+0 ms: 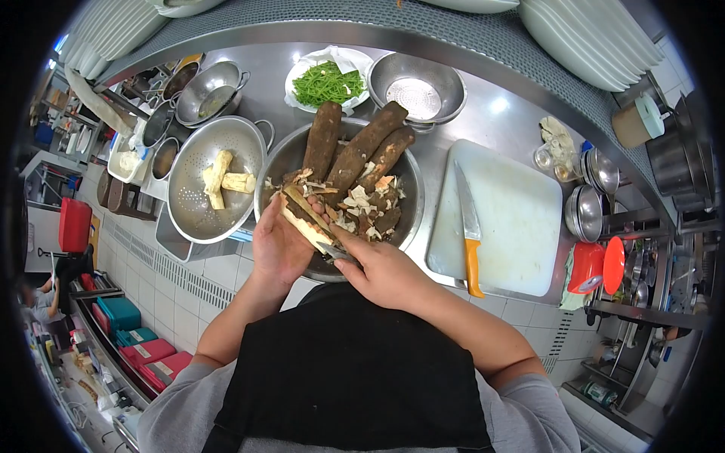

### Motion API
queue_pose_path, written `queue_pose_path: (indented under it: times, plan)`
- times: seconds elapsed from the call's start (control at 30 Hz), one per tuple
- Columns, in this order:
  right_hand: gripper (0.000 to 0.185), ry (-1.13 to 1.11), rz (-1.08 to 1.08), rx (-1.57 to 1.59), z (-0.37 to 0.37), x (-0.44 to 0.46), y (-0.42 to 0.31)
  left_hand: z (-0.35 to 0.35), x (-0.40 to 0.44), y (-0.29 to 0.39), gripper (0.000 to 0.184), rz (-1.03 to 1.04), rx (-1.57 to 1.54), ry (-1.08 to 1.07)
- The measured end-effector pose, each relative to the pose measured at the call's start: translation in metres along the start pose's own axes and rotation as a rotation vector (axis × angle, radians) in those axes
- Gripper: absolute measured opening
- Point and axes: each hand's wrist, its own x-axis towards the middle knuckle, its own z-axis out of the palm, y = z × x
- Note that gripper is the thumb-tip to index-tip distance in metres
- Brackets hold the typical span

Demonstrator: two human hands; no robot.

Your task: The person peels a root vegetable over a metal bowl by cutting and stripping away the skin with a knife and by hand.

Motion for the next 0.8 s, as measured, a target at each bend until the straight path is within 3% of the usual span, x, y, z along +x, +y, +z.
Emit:
queue_pose_path:
  times: [0.1,0.2,0.3,0.43,0.5,0.53,0.57,0.63,0.67,0.8]
  plan:
    - [0.048,0.052,-0.019,0.058,0.006,-0.001,0.003,0.0,0.0,-0.005,0.041,-0.024,0.05,0.107]
    - [0.043,0.084,-0.033,0.173,0.011,0.001,0.011,-0.003,-0.002,-0.014,0.055,-0.021,0.299,0.141]
    - [0.042,0.029,0.078,0.352,0.011,0.002,0.01,-0.001,0.007,-0.025,0.055,0.123,0.47,0.269]
    - [0.039,0.075,-0.018,0.303,0.013,0.007,0.026,0.01,0.007,-0.029,0.061,0.09,0.567,0.283]
    - [0.035,-0.07,0.412,0.702,-0.001,0.009,0.024,0.021,0.006,-0.022,0.054,-0.075,0.447,0.373]
    - [0.031,-0.098,0.455,0.799,-0.009,0.011,0.029,0.015,0.009,-0.022,0.06,-0.101,0.446,0.403]
    - [0.031,-0.1,0.454,0.798,-0.011,0.012,0.031,0.009,0.01,-0.021,0.06,-0.099,0.446,0.403]
    - [0.03,-0.045,0.346,0.289,-0.01,0.013,0.036,0.001,0.009,-0.017,0.067,-0.177,0.419,0.335]
    - [0.028,0.079,0.17,0.033,-0.005,0.009,0.04,-0.001,0.008,-0.016,0.067,-0.175,0.422,0.338]
    - [0.023,0.081,-0.043,-0.004,-0.009,0.003,0.016,0.002,0.009,-0.011,0.065,-0.232,0.37,0.235]
